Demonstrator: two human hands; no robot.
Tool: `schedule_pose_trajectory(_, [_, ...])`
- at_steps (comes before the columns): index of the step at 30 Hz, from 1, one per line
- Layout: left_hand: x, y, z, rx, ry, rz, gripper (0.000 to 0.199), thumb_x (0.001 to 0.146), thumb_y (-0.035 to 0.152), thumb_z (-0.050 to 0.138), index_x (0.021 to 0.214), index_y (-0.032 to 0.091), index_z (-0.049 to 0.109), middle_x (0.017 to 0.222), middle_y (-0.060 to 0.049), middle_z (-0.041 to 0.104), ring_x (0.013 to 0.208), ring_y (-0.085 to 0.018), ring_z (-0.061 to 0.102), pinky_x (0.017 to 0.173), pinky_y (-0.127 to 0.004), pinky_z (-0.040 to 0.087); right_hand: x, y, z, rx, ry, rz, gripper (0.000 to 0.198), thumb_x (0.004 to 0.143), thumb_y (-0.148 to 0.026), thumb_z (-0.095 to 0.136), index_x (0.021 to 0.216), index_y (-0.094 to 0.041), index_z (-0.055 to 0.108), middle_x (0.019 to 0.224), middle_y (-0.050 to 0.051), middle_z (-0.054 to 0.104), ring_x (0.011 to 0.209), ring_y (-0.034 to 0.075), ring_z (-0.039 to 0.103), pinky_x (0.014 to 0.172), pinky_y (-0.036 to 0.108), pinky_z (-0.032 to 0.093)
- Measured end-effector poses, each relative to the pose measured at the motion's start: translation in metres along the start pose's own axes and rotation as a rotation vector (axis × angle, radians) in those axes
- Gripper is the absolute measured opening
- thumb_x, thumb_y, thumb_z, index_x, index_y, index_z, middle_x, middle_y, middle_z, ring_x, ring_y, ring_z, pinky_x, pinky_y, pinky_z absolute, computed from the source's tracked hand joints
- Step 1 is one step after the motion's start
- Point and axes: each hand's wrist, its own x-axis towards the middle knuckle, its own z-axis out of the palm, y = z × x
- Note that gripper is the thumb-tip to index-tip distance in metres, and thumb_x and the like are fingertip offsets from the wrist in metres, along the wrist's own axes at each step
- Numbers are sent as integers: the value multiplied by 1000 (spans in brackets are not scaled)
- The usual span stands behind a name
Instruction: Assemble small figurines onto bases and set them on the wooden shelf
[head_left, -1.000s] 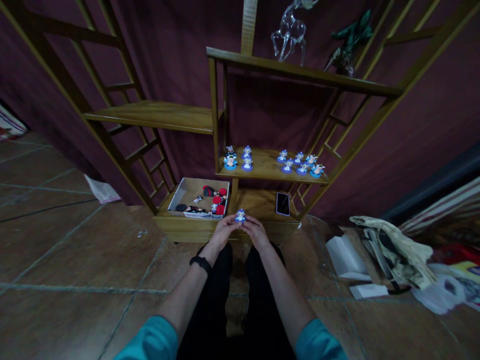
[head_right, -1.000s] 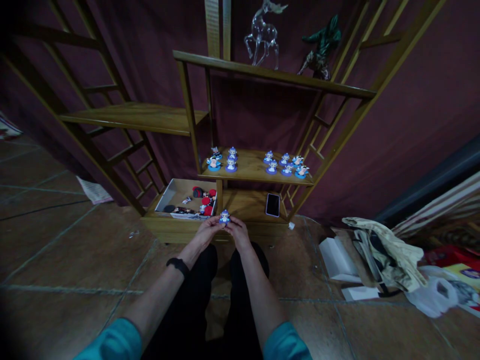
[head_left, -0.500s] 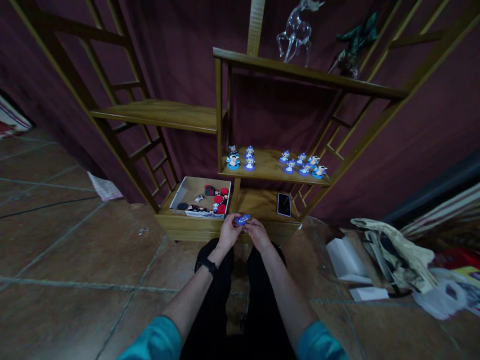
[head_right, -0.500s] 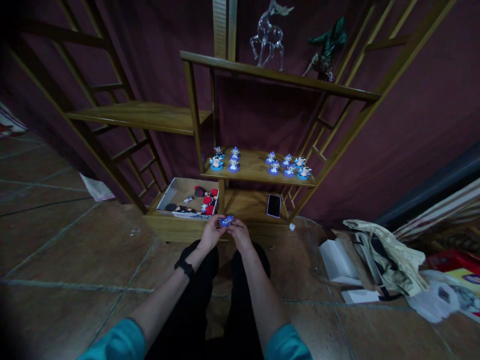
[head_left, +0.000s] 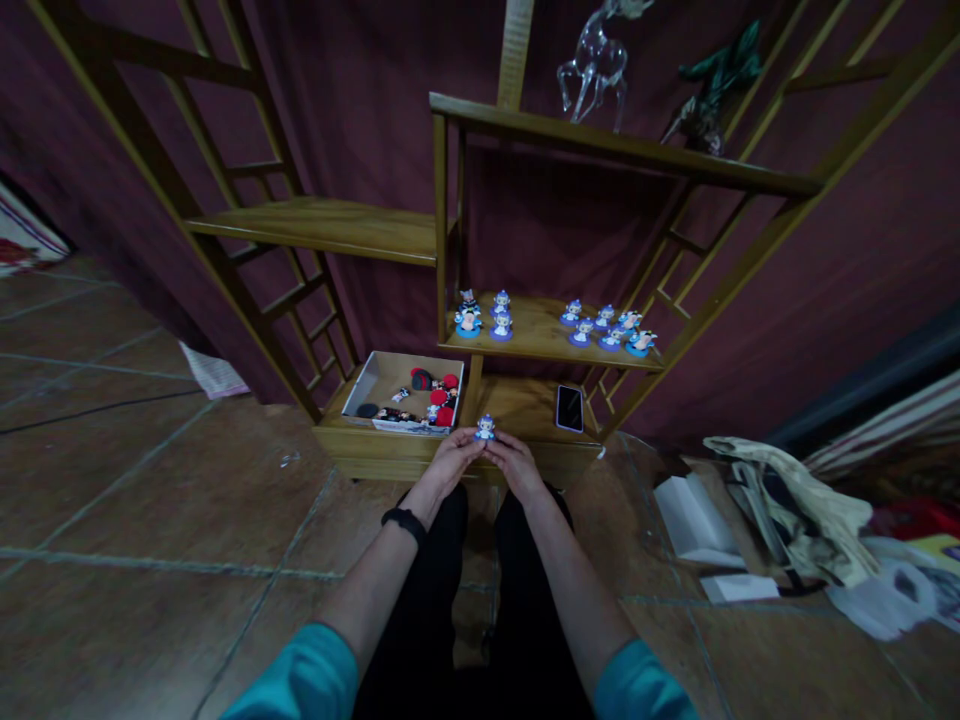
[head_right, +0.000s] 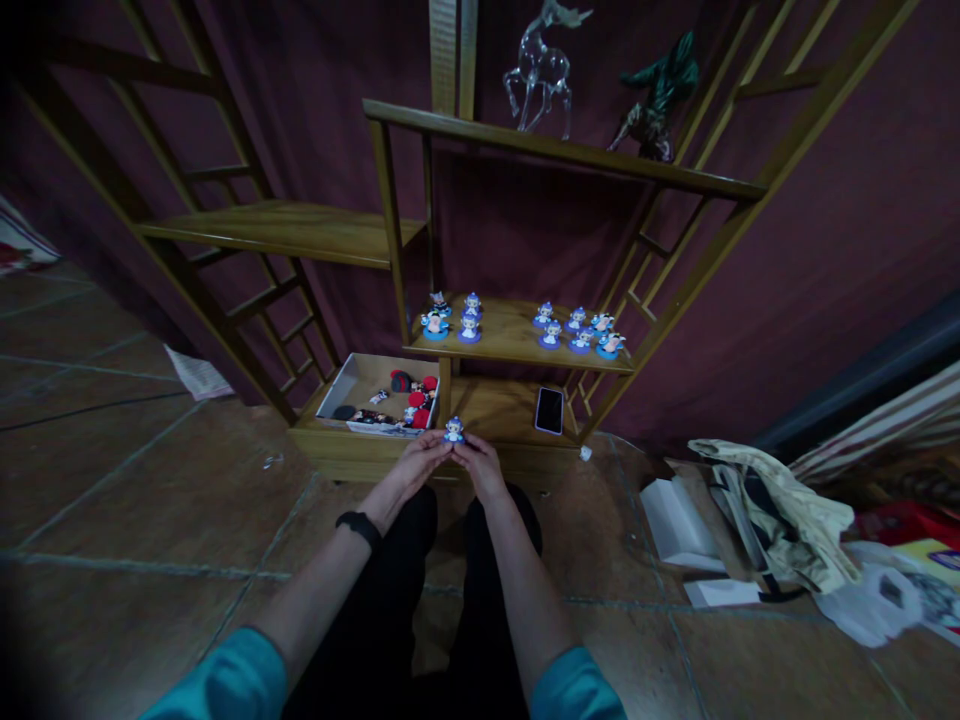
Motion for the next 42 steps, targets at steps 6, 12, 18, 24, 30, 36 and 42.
schedule_pose_trajectory(6, [-1, 2, -5, -110, -32, -84, 33, 64, 13, 71, 96, 12, 63, 89, -8, 65, 79, -14, 60, 76, -28, 44, 4, 9, 3, -203, 62, -83, 38, 52, -28, 74, 87, -19, 64, 78, -1, 67, 70, 14, 61, 66, 28, 50])
schedule_pose_trajectory(12, [-2, 3, 0, -173, 4, -150, 30, 71, 9, 63, 101, 14, 62, 87, -7, 66, 71, -12, 60, 70, -26, 45, 9, 21, 1, -270, 161, -184, 37, 54, -28, 70, 89, -21, 58, 79, -2, 64, 66, 12, 58, 57, 23, 48])
schedule_pose_trajectory(18, [-2, 3, 0, -239, 50, -210, 26, 75, 9, 57, 100, 13, 61, 85, -9, 66, 72, -14, 61, 70, -28, 47, 9, 20, -4, -312, 133, -202, 40, 55, -30, 70, 92, -21, 58, 80, -2, 61, 64, 11, 57, 55, 23, 48])
schedule_pose_trajectory(24, [-3, 6, 0, -240, 35, -209, 26, 75, 8, 56, 100, 12, 61, 87, -10, 67, 71, -14, 62, 71, -29, 49, 11, 23, -4, -385, 130, -212, 39, 58, -29, 68, 94, -21, 56, 83, -1, 60, 70, 13, 58, 59, 24, 48])
schedule_pose_trajectory(30, [-2, 6, -1, -241, 56, -220, 28, 76, 10, 54, 104, 13, 59, 89, -11, 67, 72, -15, 62, 74, -32, 49, 9, 22, -3, -396, 135, -217, 35, 60, -28, 67, 94, -21, 56, 85, 0, 60, 73, 14, 57, 58, 24, 49])
schedule_pose_trajectory(36, [-2, 7, 0, -278, 72, -245, 29, 77, 11, 53, 107, 13, 57, 85, -10, 66, 70, -16, 62, 71, -32, 50, 8, 21, -4, -374, 148, -205, 32, 62, -32, 66, 90, -21, 58, 83, 0, 61, 72, 15, 59, 57, 25, 49])
schedule_pose_trajectory(42, [-1, 9, 2, -309, 87, -259, 28, 79, 10, 50, 107, 13, 55, 84, -10, 66, 73, -15, 63, 70, -29, 50, 8, 23, -5, -434, 138, -212, 32, 66, -37, 61, 93, -20, 56, 83, 0, 61, 69, 14, 59, 57, 25, 50])
